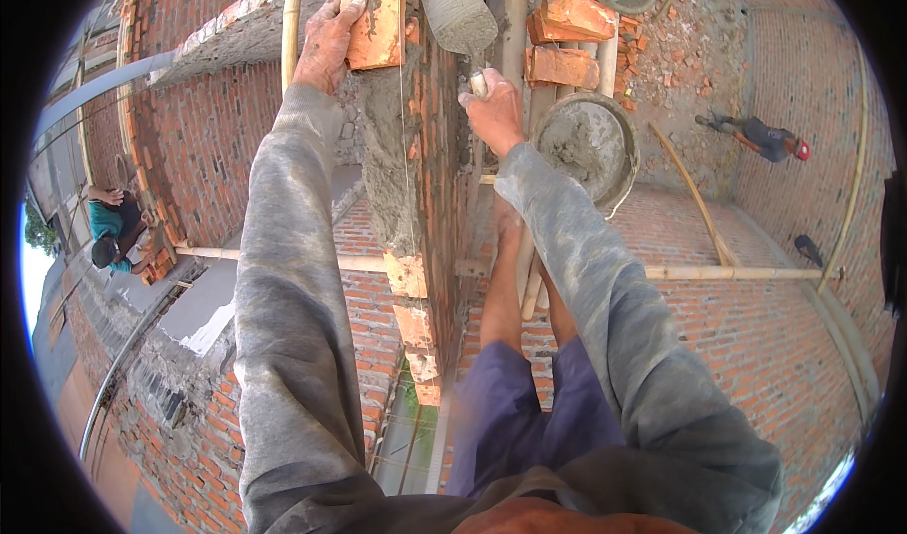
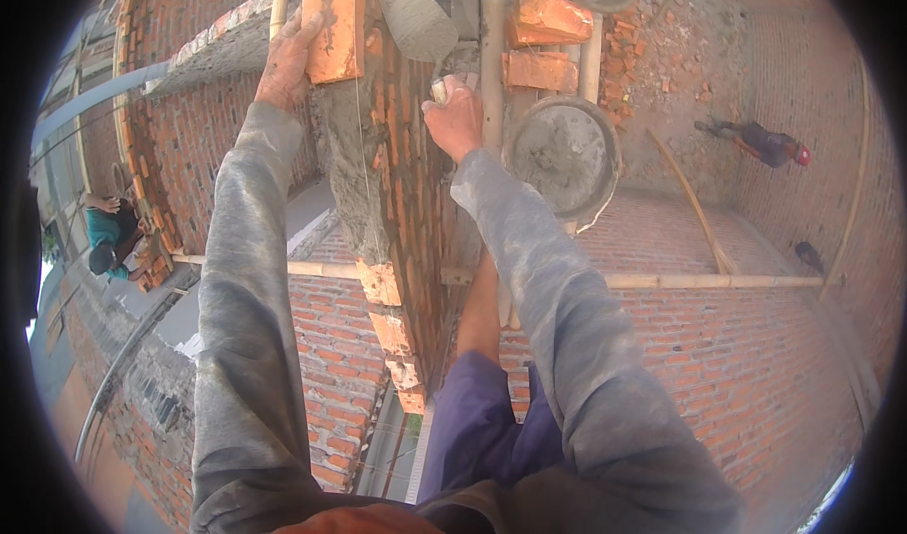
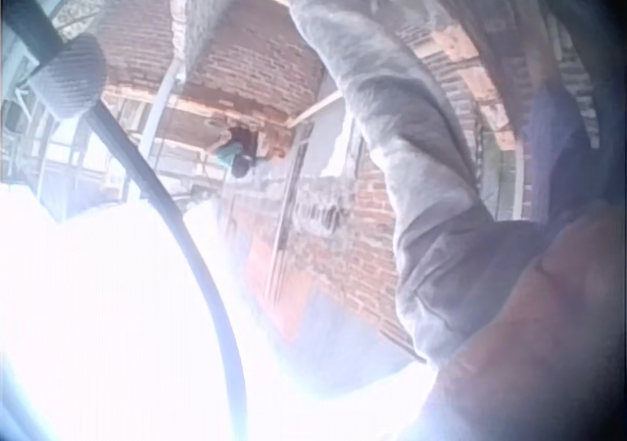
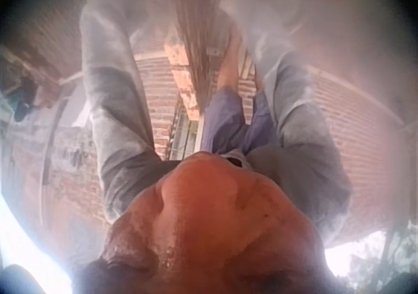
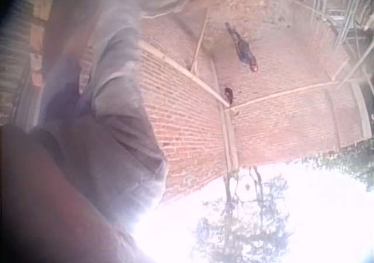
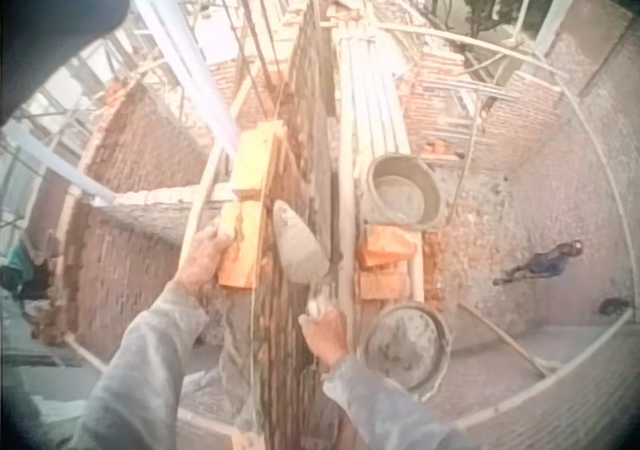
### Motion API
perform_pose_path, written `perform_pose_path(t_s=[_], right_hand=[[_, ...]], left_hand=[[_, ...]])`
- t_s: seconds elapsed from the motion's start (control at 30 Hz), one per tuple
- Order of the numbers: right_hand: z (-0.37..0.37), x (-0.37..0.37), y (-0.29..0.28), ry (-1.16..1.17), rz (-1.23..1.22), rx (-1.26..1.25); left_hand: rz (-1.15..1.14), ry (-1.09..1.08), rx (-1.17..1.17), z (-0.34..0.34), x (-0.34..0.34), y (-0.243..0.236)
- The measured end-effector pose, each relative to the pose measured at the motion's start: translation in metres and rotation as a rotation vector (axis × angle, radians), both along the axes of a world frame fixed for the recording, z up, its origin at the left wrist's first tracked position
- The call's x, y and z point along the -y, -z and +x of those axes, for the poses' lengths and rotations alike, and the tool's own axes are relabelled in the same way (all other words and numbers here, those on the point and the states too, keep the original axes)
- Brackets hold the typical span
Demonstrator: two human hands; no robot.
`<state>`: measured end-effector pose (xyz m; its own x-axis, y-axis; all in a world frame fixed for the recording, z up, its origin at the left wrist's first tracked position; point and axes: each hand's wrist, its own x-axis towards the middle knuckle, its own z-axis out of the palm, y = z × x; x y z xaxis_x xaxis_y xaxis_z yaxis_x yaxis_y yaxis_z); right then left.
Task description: The person scoops mortar from a bucket using a trowel and applies it to red bricks on a bamboo scaffold. They place bricks onto the mortar, tap them into position, and scrape off excess mortar while building a brick wall.
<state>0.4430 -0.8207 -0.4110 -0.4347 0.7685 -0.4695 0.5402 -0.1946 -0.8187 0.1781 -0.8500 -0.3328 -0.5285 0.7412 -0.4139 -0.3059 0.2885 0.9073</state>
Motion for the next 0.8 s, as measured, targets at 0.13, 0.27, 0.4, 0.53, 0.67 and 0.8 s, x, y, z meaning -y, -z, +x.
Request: perform_pose_path(t_s=[0.13,0.27,0.4,0.53,0.67,0.8], right_hand=[[0.002,0.018,-0.005,-0.028,0.003,-0.012],[0.016,0.048,-0.012,-0.050,0.045,-0.003],[0.046,0.084,-0.029,-0.098,-0.111,0.003],[0.096,0.107,-0.058,-0.043,-0.419,-0.122],[0.185,0.109,-0.095,-0.145,-0.262,-0.008],[0.269,0.093,-0.107,-0.330,0.326,0.417]], left_hand=[[0.008,-0.028,0.016,-0.003,0.001,0.003],[-0.008,-0.046,-0.008,0.002,0.001,-0.001],[-0.004,-0.072,-0.014,0.006,0.002,-0.004],[-0.040,-0.034,-0.099,0.001,0.002,0.000],[-0.044,-0.057,-0.103,-0.001,0.002,0.009],[-0.058,-0.066,-0.050,0.001,0.001,0.007]])
